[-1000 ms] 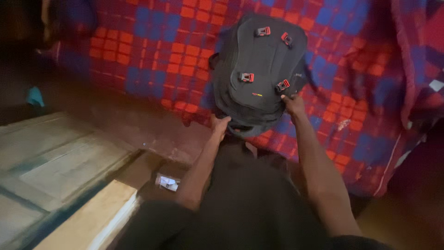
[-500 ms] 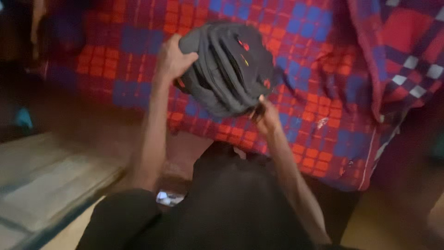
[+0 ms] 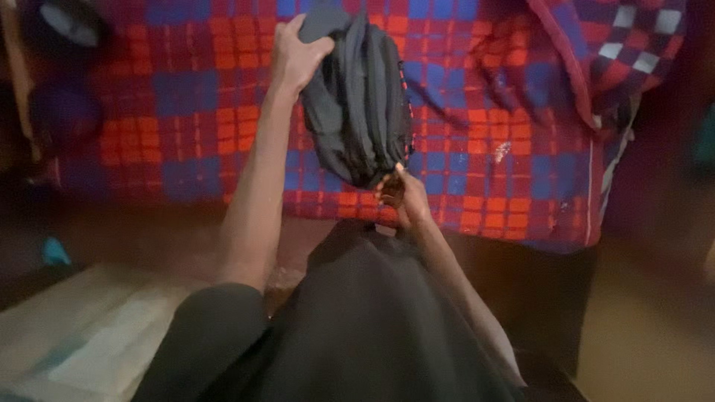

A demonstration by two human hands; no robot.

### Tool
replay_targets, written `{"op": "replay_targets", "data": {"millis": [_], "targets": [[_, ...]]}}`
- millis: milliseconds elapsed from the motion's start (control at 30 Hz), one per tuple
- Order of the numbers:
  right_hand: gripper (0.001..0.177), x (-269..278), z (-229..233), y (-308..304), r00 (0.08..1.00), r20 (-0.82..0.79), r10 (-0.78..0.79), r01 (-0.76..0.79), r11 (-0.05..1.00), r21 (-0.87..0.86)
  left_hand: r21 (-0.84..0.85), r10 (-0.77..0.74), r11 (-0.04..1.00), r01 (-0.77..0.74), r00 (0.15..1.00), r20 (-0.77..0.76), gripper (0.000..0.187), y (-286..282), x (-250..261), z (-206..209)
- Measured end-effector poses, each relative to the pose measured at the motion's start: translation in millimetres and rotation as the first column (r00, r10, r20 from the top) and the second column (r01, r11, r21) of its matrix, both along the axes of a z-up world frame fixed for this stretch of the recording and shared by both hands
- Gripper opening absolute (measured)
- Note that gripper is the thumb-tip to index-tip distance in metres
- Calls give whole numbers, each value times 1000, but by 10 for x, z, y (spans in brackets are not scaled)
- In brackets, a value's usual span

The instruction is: The person packs a black backpack with several items from a bed, including a laptop, cables, a power adapter, a remote control, and a smartphone. The person then zips the backpack closed.

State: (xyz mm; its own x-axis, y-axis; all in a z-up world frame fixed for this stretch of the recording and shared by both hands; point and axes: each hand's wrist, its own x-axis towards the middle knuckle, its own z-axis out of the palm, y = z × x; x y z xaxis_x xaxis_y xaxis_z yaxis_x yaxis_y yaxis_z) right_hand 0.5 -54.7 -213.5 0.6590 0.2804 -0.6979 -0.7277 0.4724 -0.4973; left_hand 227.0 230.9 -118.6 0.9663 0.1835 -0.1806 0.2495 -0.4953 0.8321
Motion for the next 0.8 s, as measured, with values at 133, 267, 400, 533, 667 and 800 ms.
{"op": "replay_targets", "data": {"millis": [133, 267, 400, 533, 667, 800], "targets": [[36, -56, -406, -261, 987, -18, 162, -158, 919, -360, -131, 47, 990, -43, 999, 26, 48, 33, 16, 93], [26, -285, -796, -402, 996, -2, 94, -84, 882, -463, -182, 12, 983, 5, 995, 97, 42, 230, -99, 38], [33, -191, -931, -255, 985, 94, 142, -69, 837, -544, -164, 113, 980, -116, 993, -31, 43, 341, -46, 29], [40, -44, -929, -19, 917, 223, 330, -75, 694, -716, -142, 180, 970, -196, 976, -118, 45, 380, -95, 43], [36, 92, -909, 178, 883, 271, 383, -45, 645, -763, -153, 130, 980, -125, 991, 25, 42, 438, -159, 41], [46, 9, -828, 67, 897, 251, 364, -142, 775, -616, -135, 260, 954, -269, 962, -84, 46, 514, -234, -45]]}}
